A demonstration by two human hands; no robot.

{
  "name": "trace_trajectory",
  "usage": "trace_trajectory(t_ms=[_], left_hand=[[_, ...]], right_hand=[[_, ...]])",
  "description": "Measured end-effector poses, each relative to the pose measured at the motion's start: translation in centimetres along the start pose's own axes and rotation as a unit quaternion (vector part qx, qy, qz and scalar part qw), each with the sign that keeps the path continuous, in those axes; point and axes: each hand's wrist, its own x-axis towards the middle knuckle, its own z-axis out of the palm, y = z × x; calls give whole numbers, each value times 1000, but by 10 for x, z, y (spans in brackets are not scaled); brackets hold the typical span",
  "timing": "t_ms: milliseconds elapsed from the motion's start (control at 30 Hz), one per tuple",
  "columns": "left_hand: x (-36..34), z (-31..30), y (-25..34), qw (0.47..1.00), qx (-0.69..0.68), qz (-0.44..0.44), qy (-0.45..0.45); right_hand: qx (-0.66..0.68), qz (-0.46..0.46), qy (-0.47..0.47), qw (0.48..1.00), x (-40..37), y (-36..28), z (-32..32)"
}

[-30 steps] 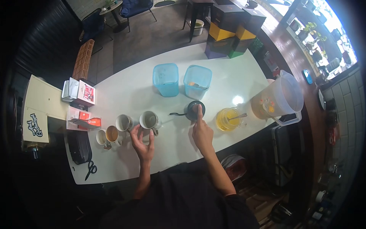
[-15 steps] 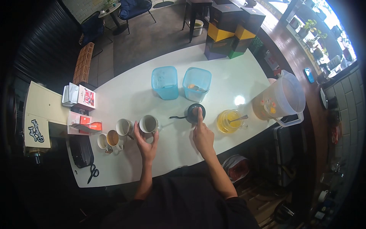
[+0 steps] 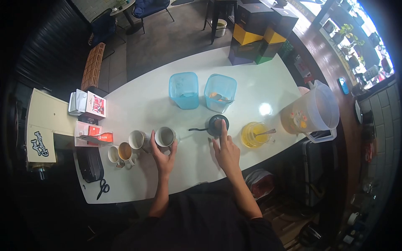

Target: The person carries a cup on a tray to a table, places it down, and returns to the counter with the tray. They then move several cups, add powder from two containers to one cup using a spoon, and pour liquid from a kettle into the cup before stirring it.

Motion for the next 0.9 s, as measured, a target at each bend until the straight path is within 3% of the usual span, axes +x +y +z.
trace_trajectory(t_ms=[67,200,300,667,900], left_hand=[[3,-1,-1,997,76,33,-6],[7,4,-2,998,47,33,-6],[9,4,-1,1000,6,1,-18],[13,5,-16,1000,-26,-7,-12],[14,6,-15,999,-45,-16,-9]], right_hand=[[3,7,21,1000,1,-5,-9],[-6,42,59,997,9,-10,-33],[68,13,169,983,28,-8,-47],[84,85,127,985,113,-14,-66],[66,46,147,986,121,-14,-65]])
